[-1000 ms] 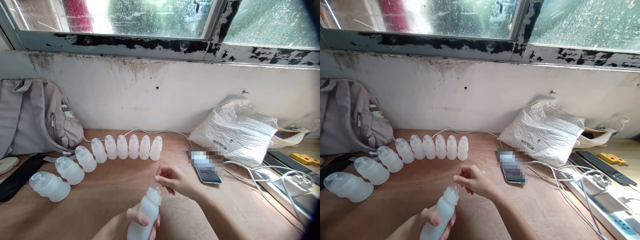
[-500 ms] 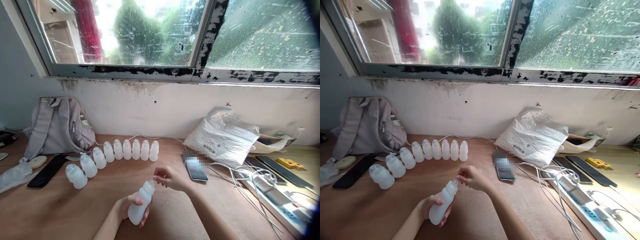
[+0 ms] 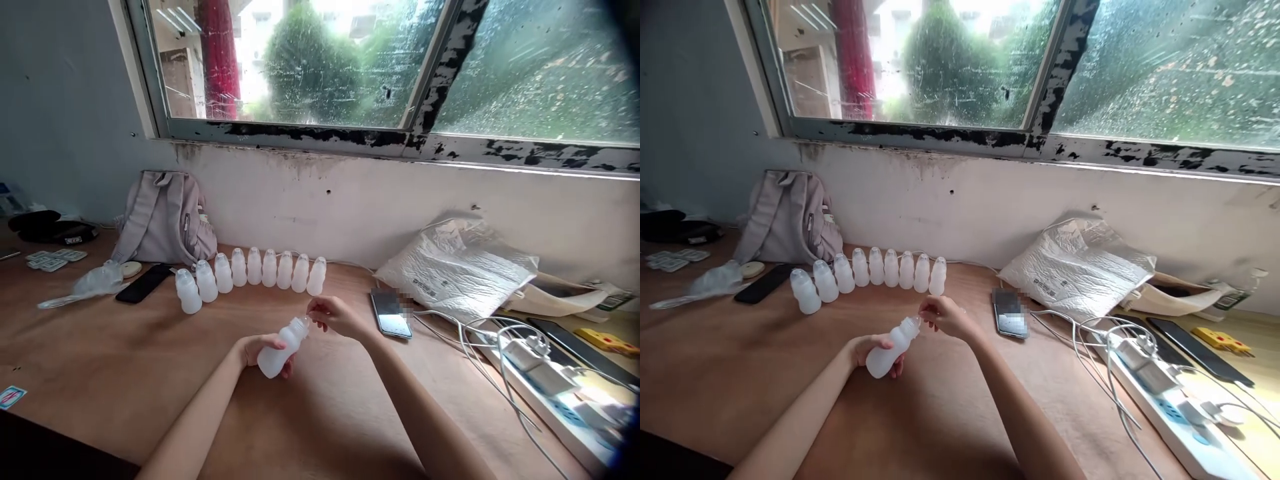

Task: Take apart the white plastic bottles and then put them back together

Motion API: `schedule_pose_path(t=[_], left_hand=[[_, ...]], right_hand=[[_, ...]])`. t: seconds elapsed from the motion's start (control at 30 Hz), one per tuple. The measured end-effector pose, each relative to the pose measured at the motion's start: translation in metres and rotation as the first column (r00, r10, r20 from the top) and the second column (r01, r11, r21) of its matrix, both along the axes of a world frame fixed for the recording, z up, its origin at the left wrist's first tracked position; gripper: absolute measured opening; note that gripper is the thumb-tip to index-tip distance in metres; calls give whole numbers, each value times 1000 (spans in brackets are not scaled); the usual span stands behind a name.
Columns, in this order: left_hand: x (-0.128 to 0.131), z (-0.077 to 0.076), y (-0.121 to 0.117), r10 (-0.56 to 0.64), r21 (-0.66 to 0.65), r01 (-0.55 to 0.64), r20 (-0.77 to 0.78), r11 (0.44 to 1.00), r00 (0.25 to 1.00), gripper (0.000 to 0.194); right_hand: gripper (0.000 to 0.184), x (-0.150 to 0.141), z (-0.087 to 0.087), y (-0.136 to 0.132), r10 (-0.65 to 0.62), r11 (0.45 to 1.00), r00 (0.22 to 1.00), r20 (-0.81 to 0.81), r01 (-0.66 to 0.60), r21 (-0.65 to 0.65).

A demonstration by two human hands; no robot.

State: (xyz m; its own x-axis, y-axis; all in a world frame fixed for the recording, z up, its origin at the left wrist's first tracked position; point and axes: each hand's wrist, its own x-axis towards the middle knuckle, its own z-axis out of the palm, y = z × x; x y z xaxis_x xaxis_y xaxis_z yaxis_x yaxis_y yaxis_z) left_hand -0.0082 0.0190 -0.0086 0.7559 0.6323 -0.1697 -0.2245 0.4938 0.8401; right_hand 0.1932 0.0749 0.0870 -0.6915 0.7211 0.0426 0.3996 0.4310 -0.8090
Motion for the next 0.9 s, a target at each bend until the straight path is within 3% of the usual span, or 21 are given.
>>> schedule_pose_path(t=[0.23,0.47,0.63,0.9], left_hand=[[-3,-1,-1,173,-22,-173,28,985,984,45],[0,4,1,127,-29,-126,21,992,992,56],[6,6,5,68,0,-68,18,998,998,55],[12,15,-4,164,3,-164,-40,986,986,50]], right_hand=[[11,1,3,-2,-61,994,998,-34,64,85],[18,2,3,0,-34,999,986,-164,37,18],[34,9,1,5,-43,997,999,3,44,-60],[44,14,-3,13,-135,987,968,211,149,-56]])
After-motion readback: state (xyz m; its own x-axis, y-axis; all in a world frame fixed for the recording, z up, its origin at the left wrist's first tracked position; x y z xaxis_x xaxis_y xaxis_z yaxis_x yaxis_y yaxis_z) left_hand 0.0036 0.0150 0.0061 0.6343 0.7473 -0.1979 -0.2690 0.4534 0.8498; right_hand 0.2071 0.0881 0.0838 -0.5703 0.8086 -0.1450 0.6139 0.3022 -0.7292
